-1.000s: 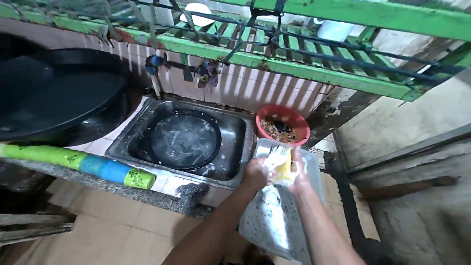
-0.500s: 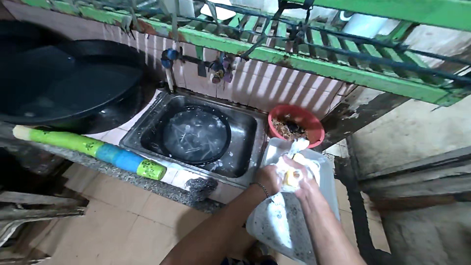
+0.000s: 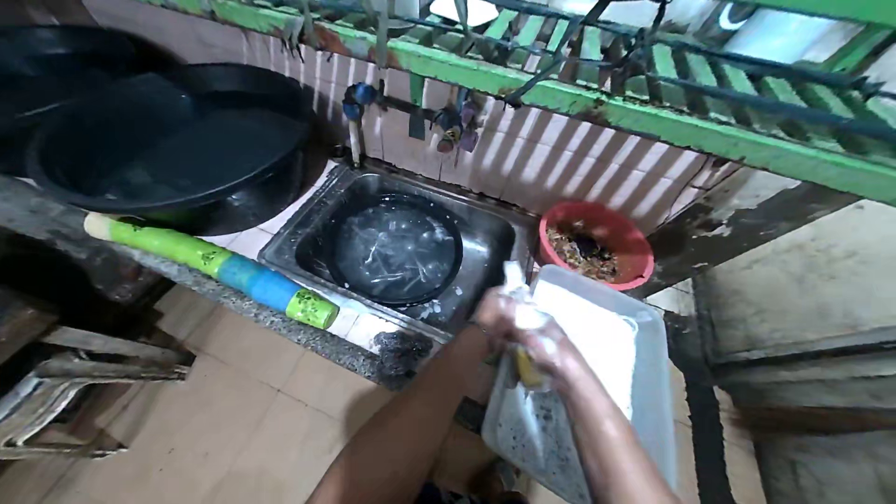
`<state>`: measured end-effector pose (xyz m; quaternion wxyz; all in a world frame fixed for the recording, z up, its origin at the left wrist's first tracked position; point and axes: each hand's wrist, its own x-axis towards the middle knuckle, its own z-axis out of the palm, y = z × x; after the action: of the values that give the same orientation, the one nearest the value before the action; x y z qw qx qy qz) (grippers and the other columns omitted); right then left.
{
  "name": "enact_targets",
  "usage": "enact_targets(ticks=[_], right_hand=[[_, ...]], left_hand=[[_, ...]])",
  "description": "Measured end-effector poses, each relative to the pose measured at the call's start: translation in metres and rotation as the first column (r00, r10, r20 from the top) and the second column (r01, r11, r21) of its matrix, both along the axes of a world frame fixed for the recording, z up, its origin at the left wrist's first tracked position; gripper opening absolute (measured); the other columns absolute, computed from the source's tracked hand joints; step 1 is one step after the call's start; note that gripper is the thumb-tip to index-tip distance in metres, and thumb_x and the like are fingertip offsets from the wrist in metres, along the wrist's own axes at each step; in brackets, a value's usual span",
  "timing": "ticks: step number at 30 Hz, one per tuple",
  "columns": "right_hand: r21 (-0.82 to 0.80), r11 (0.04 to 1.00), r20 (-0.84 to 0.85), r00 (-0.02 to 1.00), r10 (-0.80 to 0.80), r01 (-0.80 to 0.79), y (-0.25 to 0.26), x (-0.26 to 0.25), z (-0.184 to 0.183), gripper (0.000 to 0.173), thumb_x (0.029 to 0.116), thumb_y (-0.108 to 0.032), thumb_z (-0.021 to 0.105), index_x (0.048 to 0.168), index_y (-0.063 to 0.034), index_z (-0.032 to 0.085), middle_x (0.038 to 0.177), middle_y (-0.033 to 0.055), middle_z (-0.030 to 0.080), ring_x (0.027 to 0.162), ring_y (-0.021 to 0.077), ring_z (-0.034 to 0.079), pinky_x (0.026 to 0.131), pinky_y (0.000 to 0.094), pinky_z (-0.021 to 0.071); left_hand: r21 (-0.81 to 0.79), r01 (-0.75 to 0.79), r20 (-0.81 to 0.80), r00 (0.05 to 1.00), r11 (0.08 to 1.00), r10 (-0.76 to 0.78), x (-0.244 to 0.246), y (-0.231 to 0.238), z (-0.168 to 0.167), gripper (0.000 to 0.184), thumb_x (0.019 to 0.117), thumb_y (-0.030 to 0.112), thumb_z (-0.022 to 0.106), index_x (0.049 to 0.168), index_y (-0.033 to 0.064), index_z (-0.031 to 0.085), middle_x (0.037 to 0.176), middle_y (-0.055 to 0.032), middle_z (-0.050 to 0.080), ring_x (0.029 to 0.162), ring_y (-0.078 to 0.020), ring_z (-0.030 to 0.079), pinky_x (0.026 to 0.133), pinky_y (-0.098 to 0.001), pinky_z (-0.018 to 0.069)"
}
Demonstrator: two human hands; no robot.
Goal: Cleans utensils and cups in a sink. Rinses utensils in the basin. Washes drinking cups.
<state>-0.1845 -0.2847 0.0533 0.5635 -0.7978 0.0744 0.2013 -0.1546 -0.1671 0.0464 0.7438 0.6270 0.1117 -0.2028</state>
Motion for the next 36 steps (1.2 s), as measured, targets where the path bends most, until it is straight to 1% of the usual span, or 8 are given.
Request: enact_targets(ticks=[5, 9, 12, 17, 19, 21, 25, 36], right_hand=[[0.042, 0.987, 0.023, 0.988, 0.152, -0.153, 0.017, -0.021, 0.003, 0.023, 0.0912, -0.020, 0.073, 0.105, -0.0031, 0.067, 0.080, 0.0055, 0.067, 0.066, 0.0141, 0.065, 0.063, 0.0323, 0.0577], [-0.025, 0.997, 0.029, 0.997, 0.070, -0.069, -0.017, -0.033, -0.002, 0.030, 0.0894, -0.021, 0.076, 0.113, -0.0049, 0.069, 0.091, 0.0075, 0.071, 0.076, 0.0169, 0.068, 0.071, 0.0361, 0.0600], [-0.178, 0.977, 0.019, 0.993, -0.119, 0.120, -0.053, -0.028, -0.012, 0.038, 0.0918, -0.029, 0.078, 0.121, -0.0067, 0.067, 0.098, 0.0118, 0.071, 0.083, 0.0225, 0.069, 0.077, 0.0437, 0.0593], [-0.538, 0.843, -0.049, 0.998, -0.044, 0.011, -0.122, 0.008, -0.043, 0.067, 0.0922, -0.051, 0.074, 0.138, -0.0043, 0.057, 0.124, 0.0255, 0.066, 0.117, 0.0409, 0.064, 0.101, 0.0630, 0.0490], [-0.626, 0.780, 0.032, 0.999, 0.015, 0.008, -0.140, 0.025, -0.056, 0.067, 0.0911, -0.048, 0.076, 0.136, -0.0025, 0.059, 0.128, 0.0283, 0.063, 0.120, 0.0445, 0.061, 0.102, 0.0647, 0.0476], [-0.651, 0.751, 0.181, 0.983, 0.015, 0.108, -0.151, 0.037, -0.065, 0.079, 0.0893, -0.047, 0.079, 0.145, 0.0018, 0.049, 0.140, 0.0343, 0.052, 0.129, 0.0515, 0.053, 0.104, 0.0687, 0.0446], [-0.773, 0.626, 0.137, 0.991, 0.002, 0.106, -0.151, 0.023, -0.051, 0.073, 0.0956, -0.049, 0.069, 0.142, 0.0039, 0.052, 0.141, 0.0323, 0.053, 0.125, 0.0503, 0.057, 0.101, 0.0673, 0.0482], [-0.698, 0.673, -0.303, 0.952, 0.033, -0.246, -0.132, -0.031, -0.061, 0.084, 0.1016, -0.048, 0.060, 0.153, 0.0106, 0.030, 0.143, 0.0315, 0.052, 0.131, 0.0437, 0.056, 0.109, 0.0551, 0.0460]], left_hand=[[-0.091, -0.410, -0.104, 0.910, 0.908, 0.401, 0.046, 0.054, -0.015, 0.029, 0.1117, 0.030, 0.043, 0.106, 0.0047, 0.056, 0.067, 0.0006, 0.050, 0.052, -0.0099, 0.050, 0.051, -0.0273, 0.0486], [0.059, -0.573, -0.085, 0.813, 0.817, 0.576, 0.116, 0.111, -0.032, 0.047, 0.1124, 0.036, 0.040, 0.139, -0.0011, 0.051, 0.120, -0.0181, 0.061, 0.101, -0.0250, 0.062, 0.088, -0.0427, 0.0544], [0.267, -0.486, 0.001, 0.863, 0.832, 0.505, 0.116, 0.102, -0.022, 0.059, 0.1115, 0.046, 0.040, 0.140, -0.0048, 0.051, 0.135, -0.0291, 0.055, 0.117, -0.0391, 0.057, 0.097, -0.0571, 0.0477], [-0.044, -0.156, 0.232, 0.959, 0.987, 0.162, 0.035, -0.008, -0.010, 0.033, 0.1071, 0.008, 0.046, 0.135, -0.0072, 0.055, 0.110, -0.0213, 0.071, 0.093, -0.0238, 0.071, 0.085, -0.0406, 0.0597], [0.149, 0.135, 0.291, 0.941, 0.980, -0.174, 0.012, -0.049, -0.016, 0.033, 0.1004, 0.002, 0.054, 0.130, -0.0110, 0.059, 0.114, -0.0239, 0.071, 0.102, -0.0278, 0.070, 0.094, -0.0427, 0.0575], [0.615, 0.377, 0.086, 0.841, 0.693, -0.534, 0.002, -0.078, -0.012, 0.039, 0.1047, 0.020, 0.057, 0.134, -0.0054, 0.060, 0.132, -0.0255, 0.064, 0.125, -0.0356, 0.062, 0.108, -0.0514, 0.0492], [0.820, 0.491, -0.282, 0.795, 0.296, -0.537, 0.003, -0.115, -0.049, 0.063, 0.0985, 0.020, 0.066, 0.151, -0.0052, 0.041, 0.151, -0.0319, 0.045, 0.139, -0.0467, 0.047, 0.111, -0.0592, 0.0436], [0.779, 0.604, -0.450, 0.726, 0.168, -0.520, -0.025, -0.111, -0.036, 0.054, 0.1035, 0.030, 0.060, 0.139, -0.0099, 0.052, 0.139, -0.0303, 0.057, 0.127, -0.0442, 0.059, 0.103, -0.0595, 0.0489]])
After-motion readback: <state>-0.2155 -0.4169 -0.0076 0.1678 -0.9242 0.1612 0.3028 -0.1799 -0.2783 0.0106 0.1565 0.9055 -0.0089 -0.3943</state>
